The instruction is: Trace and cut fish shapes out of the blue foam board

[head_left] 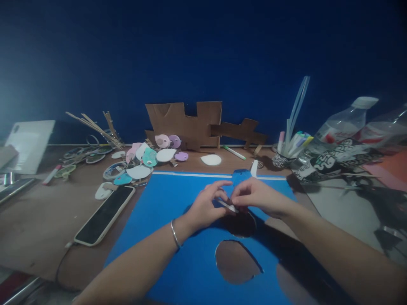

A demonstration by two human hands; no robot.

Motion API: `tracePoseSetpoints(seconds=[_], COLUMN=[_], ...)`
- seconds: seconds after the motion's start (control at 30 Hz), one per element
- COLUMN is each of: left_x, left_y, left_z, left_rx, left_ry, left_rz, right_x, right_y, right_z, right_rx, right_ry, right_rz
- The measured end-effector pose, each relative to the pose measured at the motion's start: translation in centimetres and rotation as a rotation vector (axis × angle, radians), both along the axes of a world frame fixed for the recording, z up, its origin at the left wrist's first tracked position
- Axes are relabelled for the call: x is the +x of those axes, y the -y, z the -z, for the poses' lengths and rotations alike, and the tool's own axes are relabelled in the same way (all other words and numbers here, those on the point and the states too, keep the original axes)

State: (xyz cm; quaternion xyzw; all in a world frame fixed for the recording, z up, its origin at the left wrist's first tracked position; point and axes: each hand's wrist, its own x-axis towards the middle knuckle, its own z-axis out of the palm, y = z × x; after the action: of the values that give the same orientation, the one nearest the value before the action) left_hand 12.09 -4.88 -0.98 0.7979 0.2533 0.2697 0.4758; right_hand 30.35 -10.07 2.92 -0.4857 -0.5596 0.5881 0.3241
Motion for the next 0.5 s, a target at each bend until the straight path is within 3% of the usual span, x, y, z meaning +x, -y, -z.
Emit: tracePoseSetpoints(seconds=[0.27,0.4,0.5], left_x=[-0.1,0.0,0.2], left_y=[0.2,-0.5,-1.4], left_z=[0.4,0.7,1.1], left_rx=[0.041,0.062,-0.081], left_ry=[-0.007,0.03,0.189], left_rz=[-0.022,-0.136,-0.276], right_x=[-0.1,0.0,0.1], right_y=[0.0,-0.2,-0.6], right_z=[-0.3,0.1,0.6], right_rx=[0.066,0.105,0.065], right_ry=[0.134,0.03,-0.195], right_rz=[-0.045,0.145,0.294])
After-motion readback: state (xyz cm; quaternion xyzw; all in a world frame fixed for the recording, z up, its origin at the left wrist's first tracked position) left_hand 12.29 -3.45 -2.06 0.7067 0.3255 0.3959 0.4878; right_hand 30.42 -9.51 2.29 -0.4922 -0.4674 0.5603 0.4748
